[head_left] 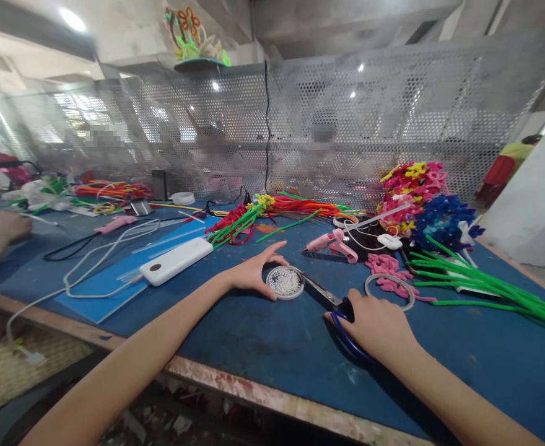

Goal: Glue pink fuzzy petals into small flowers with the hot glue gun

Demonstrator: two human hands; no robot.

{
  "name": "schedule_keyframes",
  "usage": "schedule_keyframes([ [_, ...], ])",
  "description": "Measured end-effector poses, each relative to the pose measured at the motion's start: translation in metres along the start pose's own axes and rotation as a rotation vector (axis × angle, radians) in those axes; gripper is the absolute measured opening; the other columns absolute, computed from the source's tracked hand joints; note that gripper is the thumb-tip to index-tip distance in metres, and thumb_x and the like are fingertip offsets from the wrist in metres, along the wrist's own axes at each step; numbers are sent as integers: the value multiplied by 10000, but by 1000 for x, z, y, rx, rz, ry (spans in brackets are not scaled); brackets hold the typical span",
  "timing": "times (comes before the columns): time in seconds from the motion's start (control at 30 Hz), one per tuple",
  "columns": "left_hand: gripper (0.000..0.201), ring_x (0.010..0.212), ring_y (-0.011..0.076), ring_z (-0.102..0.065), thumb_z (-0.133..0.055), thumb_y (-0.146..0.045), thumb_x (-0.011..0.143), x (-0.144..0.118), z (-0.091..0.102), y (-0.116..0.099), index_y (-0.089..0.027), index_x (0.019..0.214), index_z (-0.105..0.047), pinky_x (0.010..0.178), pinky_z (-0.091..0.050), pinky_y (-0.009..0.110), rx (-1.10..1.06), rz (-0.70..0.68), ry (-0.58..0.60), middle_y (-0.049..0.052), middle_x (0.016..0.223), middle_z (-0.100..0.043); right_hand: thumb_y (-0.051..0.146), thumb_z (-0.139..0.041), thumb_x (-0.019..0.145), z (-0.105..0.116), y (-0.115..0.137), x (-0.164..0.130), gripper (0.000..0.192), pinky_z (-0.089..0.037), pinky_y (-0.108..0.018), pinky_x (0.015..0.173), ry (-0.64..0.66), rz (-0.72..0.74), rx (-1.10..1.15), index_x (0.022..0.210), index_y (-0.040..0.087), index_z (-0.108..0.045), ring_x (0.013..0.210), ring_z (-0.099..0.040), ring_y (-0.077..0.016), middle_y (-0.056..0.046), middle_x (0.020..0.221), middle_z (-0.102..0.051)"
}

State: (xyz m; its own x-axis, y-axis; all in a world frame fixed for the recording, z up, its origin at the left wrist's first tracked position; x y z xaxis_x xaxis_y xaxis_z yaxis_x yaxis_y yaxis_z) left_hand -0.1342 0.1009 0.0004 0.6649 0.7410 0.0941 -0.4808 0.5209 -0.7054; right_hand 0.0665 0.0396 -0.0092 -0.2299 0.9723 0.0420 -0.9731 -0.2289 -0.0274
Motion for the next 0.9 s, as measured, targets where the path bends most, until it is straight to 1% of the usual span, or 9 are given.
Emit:
schedule_keyframes([
  [0.2, 1219, 1278, 264, -402, -850, -331, 523, 1, -7, -11, -191, 1442, -62, 1096, -160, 462, -4, -3, 5, 138, 1248, -556, 589, -374, 862, 2, -7, 0, 482, -473, -405, 586, 15, -79, 16, 889, 143, -556, 721, -682, -343, -144, 752, -678],
  [0.4, 1215, 1279, 256, -403, -863, -301, 502, 1, -18, -21, -219, 1442, -98, 1091, -193, 443, -23, -42, 69, 123, 1253, -560, 581, -406, 851, 3, -8, -1, 462, -479, -410, 598, 21, -78, 23, 876, 148, -564, 729, -684, -342, -144, 762, -683],
  [0.5, 1206, 1272, 258, -412, -867, -302, 492, -2, -17, -21, -234, 1440, -126, 1088, -197, 446, -7, -52, 116, 117, 1262, -562, 590, -401, 849, 2, -8, -1, 471, -483, -414, 597, 19, -70, 21, 873, 149, -566, 725, -683, -343, -140, 759, -683],
  [0.6, 1194, 1282, 260, -400, -862, -319, 502, -4, -11, -17, -230, 1442, -132, 1091, -186, 449, 21, -57, 142, 113, 1258, -573, 602, -392, 847, 2, -8, -1, 488, -485, -418, 597, 16, -62, 13, 876, 147, -567, 720, -682, -347, -136, 746, -682],
  [0.67, 1186, 1285, 259, -396, -856, -332, 512, -4, -5, -12, -224, 1443, -130, 1095, -172, 445, 41, -51, 136, 110, 1256, -577, 601, -386, 850, 2, -7, -1, 492, -485, -415, 593, 16, -60, 5, 882, 144, -566, 719, -682, -348, -135, 743, -680],
  [0.77, 1169, 1262, 254, -424, -844, -348, 533, -3, 1, -4, -211, 1442, -123, 1097, -161, 439, 53, -22, 91, 109, 1258, -575, 596, -392, 850, 2, -7, -2, 489, -484, -406, 598, 25, -60, 3, 896, 140, -562, 733, -684, -345, -141, 759, -681],
  [0.9, 1161, 1271, 263, -411, -835, -388, 538, 2, 0, -3, -211, 1441, -128, 1097, -149, 440, 84, 23, 7, 107, 1269, -567, 599, -395, 848, 3, -7, -2, 492, -478, -398, 604, 30, -67, 12, 907, 139, -562, 743, -683, -345, -151, 778, -682],
])
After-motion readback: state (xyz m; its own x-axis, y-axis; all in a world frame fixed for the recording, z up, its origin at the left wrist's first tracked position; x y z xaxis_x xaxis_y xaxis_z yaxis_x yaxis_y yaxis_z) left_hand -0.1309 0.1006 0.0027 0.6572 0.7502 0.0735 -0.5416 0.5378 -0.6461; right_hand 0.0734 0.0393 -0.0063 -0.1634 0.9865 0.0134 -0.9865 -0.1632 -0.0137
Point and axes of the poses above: each hand's wrist, its own x-axis towards the middle knuckle, its own z-axis out of the back of the hand, y = z × x, the point moved 9 cm from there along x, towards the middle knuckle
